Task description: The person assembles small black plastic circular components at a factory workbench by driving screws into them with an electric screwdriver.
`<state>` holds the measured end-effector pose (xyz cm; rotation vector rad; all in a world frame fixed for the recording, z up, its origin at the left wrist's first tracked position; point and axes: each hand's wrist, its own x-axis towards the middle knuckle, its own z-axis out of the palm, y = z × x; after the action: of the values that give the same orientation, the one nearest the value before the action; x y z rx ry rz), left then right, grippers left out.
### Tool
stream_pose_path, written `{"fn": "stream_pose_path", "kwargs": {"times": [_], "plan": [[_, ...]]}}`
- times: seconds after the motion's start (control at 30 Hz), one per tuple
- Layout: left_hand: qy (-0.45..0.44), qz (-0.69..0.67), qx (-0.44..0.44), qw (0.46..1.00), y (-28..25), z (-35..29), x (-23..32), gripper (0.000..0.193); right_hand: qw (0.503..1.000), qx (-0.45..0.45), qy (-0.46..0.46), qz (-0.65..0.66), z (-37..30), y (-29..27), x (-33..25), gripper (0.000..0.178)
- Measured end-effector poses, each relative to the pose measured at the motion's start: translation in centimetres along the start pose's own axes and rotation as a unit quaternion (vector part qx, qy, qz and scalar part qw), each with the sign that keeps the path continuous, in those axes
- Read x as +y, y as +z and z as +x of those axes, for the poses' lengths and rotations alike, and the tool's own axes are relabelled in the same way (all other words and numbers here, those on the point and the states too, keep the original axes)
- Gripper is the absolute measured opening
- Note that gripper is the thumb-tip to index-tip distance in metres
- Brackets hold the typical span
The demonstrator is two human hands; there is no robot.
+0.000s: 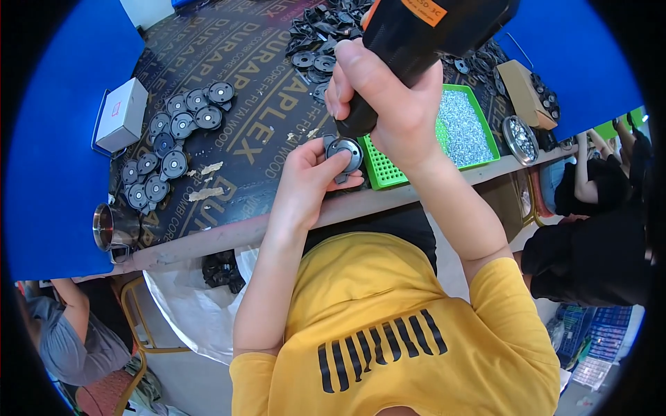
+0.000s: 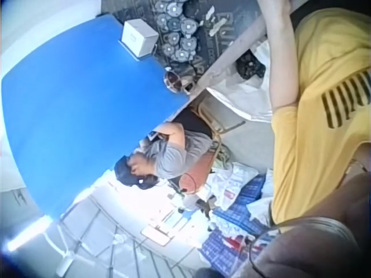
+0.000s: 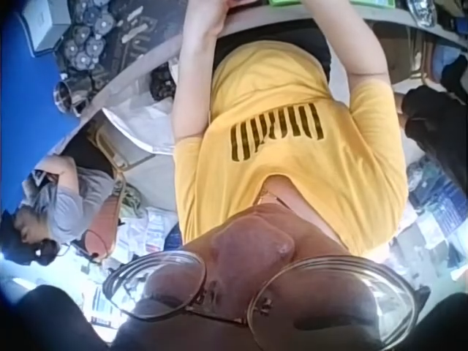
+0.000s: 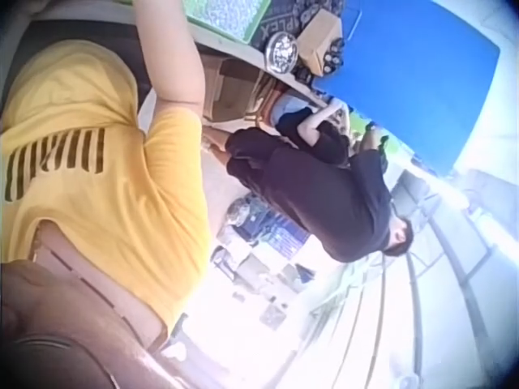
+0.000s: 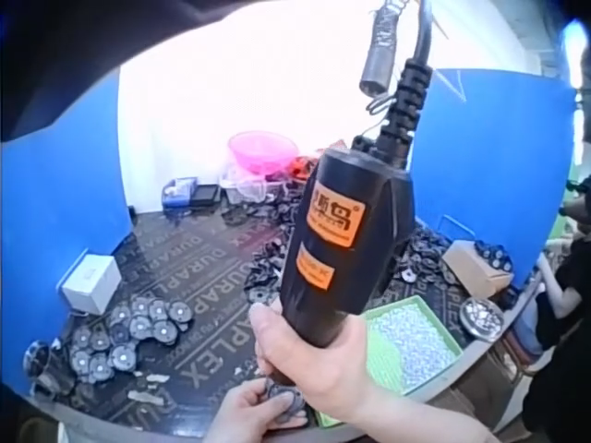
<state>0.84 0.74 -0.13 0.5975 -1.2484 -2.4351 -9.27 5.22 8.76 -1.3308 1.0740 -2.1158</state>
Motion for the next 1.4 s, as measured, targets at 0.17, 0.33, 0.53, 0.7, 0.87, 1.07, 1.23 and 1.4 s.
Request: {"fn": "stream_pose_path", "kwargs": {"times": [0.17,0.33,0.53,0.7,0.87,1.07,1.23,1.4], "plan": [[-0.002,-0.001,0.003,1.000,0.0,0.1,-0.1,0.012,1.000,0.007,0.026,0.000,-0.1,-0.1,0.6,0.019],[-0.008,0.010,0.007,1.000,-0.2,0.1,-0.4,0.010,0.999,0.002,0.032,-0.011,-0.2,0.0,1.1,0.025],[-0.010,0.021,0.014,1.000,-0.3,0.3,-0.6,0.011,0.999,0.007,0.022,-0.036,-0.6,0.2,1.0,0.016],[-0.009,0.032,0.026,0.999,-0.1,0.3,-0.5,0.010,0.998,0.015,-0.006,-0.066,-1.1,0.3,1.3,0.017],[-0.001,0.036,0.029,0.999,-0.1,0.3,-0.6,0.010,0.997,0.056,0.000,-0.053,-1.3,0.5,1.3,0.017],[0.018,0.014,0.009,1.000,-0.2,0.5,-0.6,0.011,0.994,0.096,-0.040,-0.025,-1.3,0.6,1.6,0.014],[0.023,0.012,0.051,0.998,0.3,0.0,-0.1,0.011,0.991,0.043,-0.084,-0.093,0.6,-3.6,-1.7,0.024],[0.021,0.003,0.052,0.998,0.1,0.2,0.2,0.012,0.983,0.121,-0.026,-0.133,1.1,-8.7,-0.1,0.019]]}}
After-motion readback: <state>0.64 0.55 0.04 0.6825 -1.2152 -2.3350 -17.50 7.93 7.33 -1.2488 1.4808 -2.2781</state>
